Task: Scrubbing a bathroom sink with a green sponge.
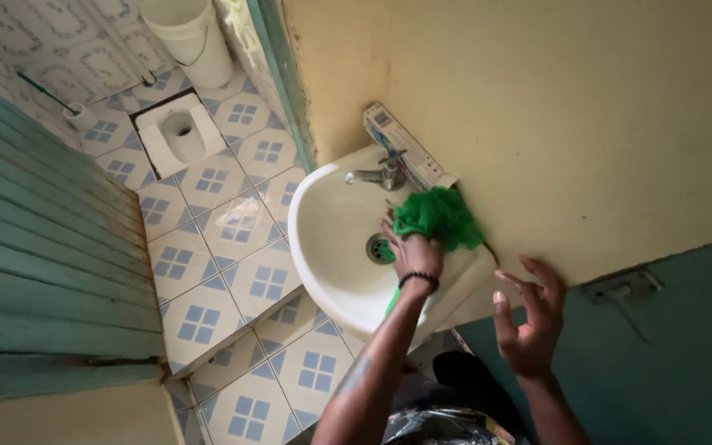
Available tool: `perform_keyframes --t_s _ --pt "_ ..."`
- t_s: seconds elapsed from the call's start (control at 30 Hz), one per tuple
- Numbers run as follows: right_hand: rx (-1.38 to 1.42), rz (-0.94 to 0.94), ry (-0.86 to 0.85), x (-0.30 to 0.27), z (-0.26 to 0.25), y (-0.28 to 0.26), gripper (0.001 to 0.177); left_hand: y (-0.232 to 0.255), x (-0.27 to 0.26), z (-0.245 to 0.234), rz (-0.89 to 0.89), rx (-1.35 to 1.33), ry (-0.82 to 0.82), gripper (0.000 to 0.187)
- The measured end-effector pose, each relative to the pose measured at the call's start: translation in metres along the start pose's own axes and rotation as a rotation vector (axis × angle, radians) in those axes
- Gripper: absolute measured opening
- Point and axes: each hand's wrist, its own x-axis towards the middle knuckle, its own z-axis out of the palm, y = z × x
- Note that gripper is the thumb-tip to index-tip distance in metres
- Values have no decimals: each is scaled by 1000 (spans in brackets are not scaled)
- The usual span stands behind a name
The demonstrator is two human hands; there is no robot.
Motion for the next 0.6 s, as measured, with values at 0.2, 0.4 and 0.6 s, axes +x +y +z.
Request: perform_keyframes --t_s 0.2,0.4,0.6 --pt "80 -23 -18 6 1 -4 26 26 -12 -33 -142 -238 -108 107" --pt "45 -22 -19 9 7 0 26 -1 -76 -21 130 -40 -124 128" --pt "83 -82 -10 18 16 3 24 -28 -73 -28 231 -96 63 109"
